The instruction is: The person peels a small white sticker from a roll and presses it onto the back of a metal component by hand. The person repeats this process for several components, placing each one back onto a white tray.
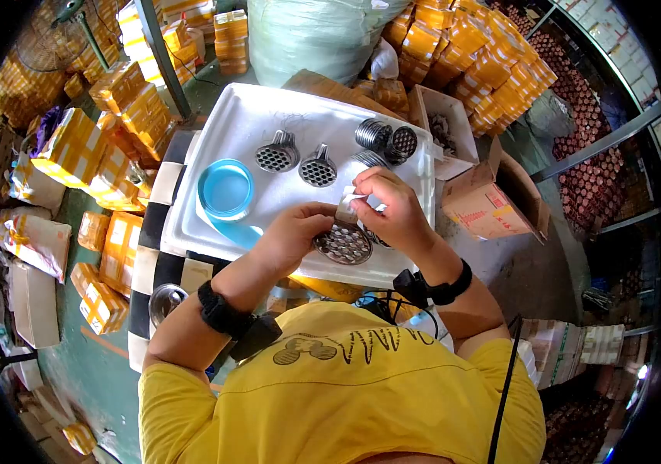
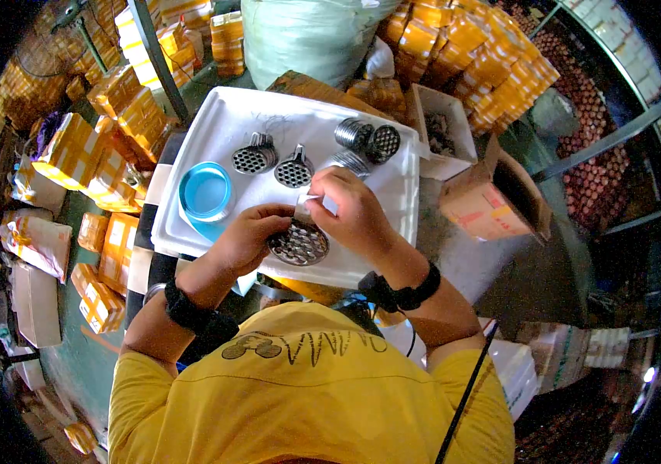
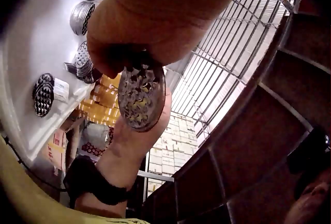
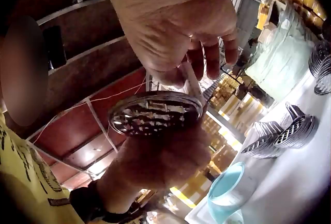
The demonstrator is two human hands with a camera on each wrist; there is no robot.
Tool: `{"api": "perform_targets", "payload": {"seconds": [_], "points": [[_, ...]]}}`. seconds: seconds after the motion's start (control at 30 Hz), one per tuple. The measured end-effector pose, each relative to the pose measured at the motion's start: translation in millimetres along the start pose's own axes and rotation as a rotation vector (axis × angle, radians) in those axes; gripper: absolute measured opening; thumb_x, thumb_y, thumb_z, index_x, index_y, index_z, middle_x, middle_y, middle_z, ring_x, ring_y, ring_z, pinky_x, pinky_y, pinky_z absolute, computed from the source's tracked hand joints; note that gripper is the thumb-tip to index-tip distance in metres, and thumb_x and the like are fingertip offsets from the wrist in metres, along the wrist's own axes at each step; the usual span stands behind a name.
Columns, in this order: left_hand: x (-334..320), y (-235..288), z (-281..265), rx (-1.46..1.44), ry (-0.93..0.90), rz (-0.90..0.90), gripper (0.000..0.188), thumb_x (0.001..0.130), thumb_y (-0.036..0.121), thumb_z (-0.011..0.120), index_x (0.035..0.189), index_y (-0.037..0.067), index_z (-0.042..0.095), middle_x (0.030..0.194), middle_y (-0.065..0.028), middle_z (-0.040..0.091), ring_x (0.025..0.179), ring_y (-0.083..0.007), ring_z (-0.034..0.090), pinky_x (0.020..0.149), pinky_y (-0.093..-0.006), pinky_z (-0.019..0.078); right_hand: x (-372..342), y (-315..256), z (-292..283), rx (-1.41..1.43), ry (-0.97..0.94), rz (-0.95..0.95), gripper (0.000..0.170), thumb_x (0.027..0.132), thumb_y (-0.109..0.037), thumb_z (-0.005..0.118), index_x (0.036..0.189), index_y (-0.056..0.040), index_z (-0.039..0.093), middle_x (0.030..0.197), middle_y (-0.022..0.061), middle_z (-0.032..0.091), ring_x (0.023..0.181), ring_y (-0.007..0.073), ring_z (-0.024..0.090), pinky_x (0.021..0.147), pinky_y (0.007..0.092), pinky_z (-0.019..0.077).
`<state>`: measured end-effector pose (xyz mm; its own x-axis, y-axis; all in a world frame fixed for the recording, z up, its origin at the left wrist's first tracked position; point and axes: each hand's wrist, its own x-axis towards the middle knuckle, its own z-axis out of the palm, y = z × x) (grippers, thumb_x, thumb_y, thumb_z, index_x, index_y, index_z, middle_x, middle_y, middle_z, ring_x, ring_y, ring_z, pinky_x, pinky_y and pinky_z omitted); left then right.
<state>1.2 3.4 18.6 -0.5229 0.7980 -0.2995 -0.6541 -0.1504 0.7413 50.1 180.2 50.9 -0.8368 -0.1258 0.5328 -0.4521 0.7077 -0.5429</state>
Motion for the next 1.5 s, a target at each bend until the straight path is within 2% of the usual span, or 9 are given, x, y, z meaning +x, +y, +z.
{"api": "perform_targets", "payload": {"seconds": [0.37, 0.47, 0.57, 0.67, 0.77, 0.8, 0.9, 0.93, 1.5], "points": [[7, -1, 0, 0.169, 0.084, 0.070, 0.026, 0.082, 0.009, 0.055, 0.102, -0.007, 0.054, 0.091, -0.0111, 0.060, 0.078, -0.0154, 0.059, 0.072, -0.0267, 0.0484, 3, -6, -2, -0.124, 0.032, -0.064, 0.014, 0.066, 0.000, 0.064, 0.074, -0.0004, 0.052, 0.083, 0.0115, 0.056, 0.076, 0.0266, 0.056, 0.068, 0.0317, 0.0459], [9, -2, -1, 0.207, 0.111, 0.102, 0.022, 0.081, 0.008, 0.056, 0.098, -0.006, 0.056, 0.088, -0.0100, 0.060, 0.076, -0.0140, 0.058, 0.070, -0.0259, 0.0479, 3, -11, -2, -0.124, 0.020, -0.044, 0.014, 0.066, -0.003, 0.063, 0.074, -0.0021, 0.052, 0.085, 0.0124, 0.056, 0.078, 0.0299, 0.055, 0.069, 0.0356, 0.0452], [5, 7, 6, 0.230, 0.129, 0.171, 0.021, 0.081, 0.007, 0.055, 0.098, -0.006, 0.057, 0.086, -0.0080, 0.060, 0.075, -0.0115, 0.057, 0.068, -0.0230, 0.0465, 0, -16, -1, -0.151, 0.073, -0.067, 0.024, 0.067, -0.005, 0.065, 0.089, -0.0016, 0.054, 0.091, 0.0120, 0.057, 0.081, 0.0273, 0.056, 0.073, 0.0335, 0.0459], [5, 11, 5, 0.234, 0.141, 0.207, 0.020, 0.081, 0.005, 0.055, 0.096, -0.007, 0.057, 0.086, -0.0082, 0.060, 0.074, -0.0115, 0.057, 0.067, -0.0227, 0.0465, -4, -26, 6, 0.151, 0.183, 0.204, 0.043, 0.069, -0.010, 0.067, 0.108, -0.0007, 0.051, 0.097, 0.0109, 0.058, 0.084, 0.0206, 0.057, 0.076, 0.0307, 0.0460], [2, 10, 5, 0.237, 0.171, 0.179, 0.020, 0.081, 0.005, 0.054, 0.096, -0.007, 0.057, 0.086, -0.0085, 0.060, 0.074, -0.0117, 0.057, 0.067, -0.0223, 0.0467, -8, -12, 6, 0.408, 0.136, 0.330, 0.055, 0.072, -0.015, 0.068, 0.119, -0.0003, 0.044, 0.102, 0.0104, 0.058, 0.087, 0.0146, 0.056, 0.079, 0.0289, 0.0452], [2, 9, 5, 0.226, 0.163, 0.166, 0.020, 0.081, 0.005, 0.054, 0.097, -0.007, 0.057, 0.086, -0.0087, 0.060, 0.074, -0.0119, 0.057, 0.067, -0.0224, 0.0468, -8, -7, 5, 0.461, 0.043, 0.356, 0.044, 0.075, -0.018, 0.066, 0.111, 0.0014, 0.050, 0.095, 0.0106, 0.060, 0.083, 0.0139, 0.057, 0.076, 0.0285, 0.0464], [0, 7, 6, 0.191, 0.134, 0.131, 0.021, 0.081, 0.006, 0.054, 0.098, -0.007, 0.056, 0.087, -0.0092, 0.061, 0.074, -0.0123, 0.058, 0.067, -0.0227, 0.0470, -11, -5, 5, 0.451, -0.071, 0.464, 0.031, 0.077, -0.018, 0.065, 0.099, 0.0025, 0.056, 0.085, 0.0104, 0.062, 0.077, 0.0147, 0.059, 0.070, 0.0275, 0.0475], [-1, 7, 8, 0.176, 0.127, 0.121, 0.021, 0.081, 0.006, 0.054, 0.099, -0.007, 0.056, 0.087, -0.0094, 0.061, 0.075, -0.0124, 0.058, 0.068, -0.0228, 0.0471, -9, -9, 4, 0.397, -0.034, 0.422, 0.024, 0.078, -0.018, 0.064, 0.088, 0.0029, 0.058, 0.078, 0.0103, 0.062, 0.074, 0.0147, 0.060, 0.066, 0.0271, 0.0479], [-4, 10, 7, 0.266, 0.022, 0.090, 0.022, 0.083, 0.011, 0.056, 0.099, -0.005, 0.056, 0.091, -0.0077, 0.060, 0.079, -0.0110, 0.056, 0.071, -0.0221, 0.0452, -11, -12, 2, 0.309, -0.029, 0.476, 0.019, 0.076, -0.014, 0.063, 0.081, 0.0033, 0.058, 0.074, 0.0127, 0.062, 0.067, 0.0152, 0.059, 0.061, 0.0287, 0.0469]]}}
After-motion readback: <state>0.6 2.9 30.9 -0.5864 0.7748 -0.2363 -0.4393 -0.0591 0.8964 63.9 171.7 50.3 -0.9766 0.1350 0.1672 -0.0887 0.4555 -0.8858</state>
